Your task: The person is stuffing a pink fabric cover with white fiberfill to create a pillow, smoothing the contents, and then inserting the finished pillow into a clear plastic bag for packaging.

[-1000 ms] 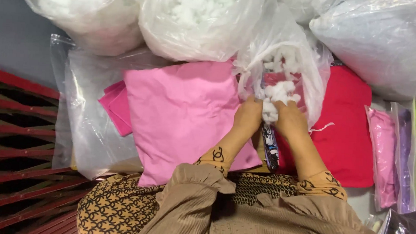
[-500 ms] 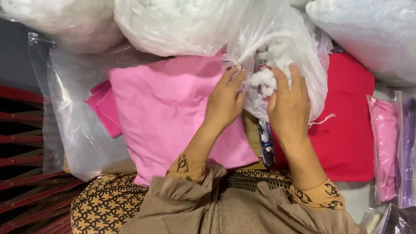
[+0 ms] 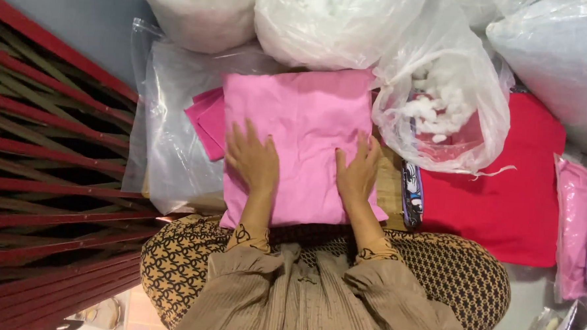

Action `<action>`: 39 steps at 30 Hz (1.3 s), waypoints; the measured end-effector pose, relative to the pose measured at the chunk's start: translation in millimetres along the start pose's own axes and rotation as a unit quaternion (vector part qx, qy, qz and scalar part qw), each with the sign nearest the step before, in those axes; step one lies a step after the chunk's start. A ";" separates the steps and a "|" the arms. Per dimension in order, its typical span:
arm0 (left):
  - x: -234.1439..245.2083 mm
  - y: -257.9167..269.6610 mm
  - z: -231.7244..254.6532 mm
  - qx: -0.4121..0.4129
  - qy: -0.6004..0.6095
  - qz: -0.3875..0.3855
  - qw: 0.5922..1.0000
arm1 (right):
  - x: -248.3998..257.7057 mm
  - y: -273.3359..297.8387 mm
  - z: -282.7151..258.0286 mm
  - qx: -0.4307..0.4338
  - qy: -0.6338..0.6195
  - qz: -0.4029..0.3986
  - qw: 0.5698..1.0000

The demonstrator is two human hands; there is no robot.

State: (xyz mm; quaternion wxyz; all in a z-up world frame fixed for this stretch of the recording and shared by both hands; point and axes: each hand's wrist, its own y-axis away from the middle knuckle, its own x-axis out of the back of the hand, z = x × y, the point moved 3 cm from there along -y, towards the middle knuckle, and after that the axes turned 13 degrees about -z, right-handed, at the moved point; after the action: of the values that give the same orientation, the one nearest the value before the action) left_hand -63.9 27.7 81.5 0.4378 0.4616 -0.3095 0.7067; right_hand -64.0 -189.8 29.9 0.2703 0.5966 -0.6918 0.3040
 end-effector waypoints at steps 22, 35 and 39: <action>61.1 81.2 78.4 -0.236 0.383 -0.025 0.893 | 265.1 46.3 -49.2 0.134 -0.153 0.139 0.969; -15.7 135.1 281.5 -0.341 0.248 -0.186 0.887 | 341.6 2.0 186.9 -0.147 -0.022 0.192 0.970; -59.3 159.4 294.8 -0.414 0.053 -0.101 0.903 | 300.5 -0.6 161.7 -0.180 0.003 0.056 0.982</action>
State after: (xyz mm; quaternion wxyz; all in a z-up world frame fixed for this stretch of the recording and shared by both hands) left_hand -84.4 -307.9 134.1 0.6744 0.2291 -0.5021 0.4904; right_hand -107.9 -508.7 143.2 0.3579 0.4976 -0.7668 0.1907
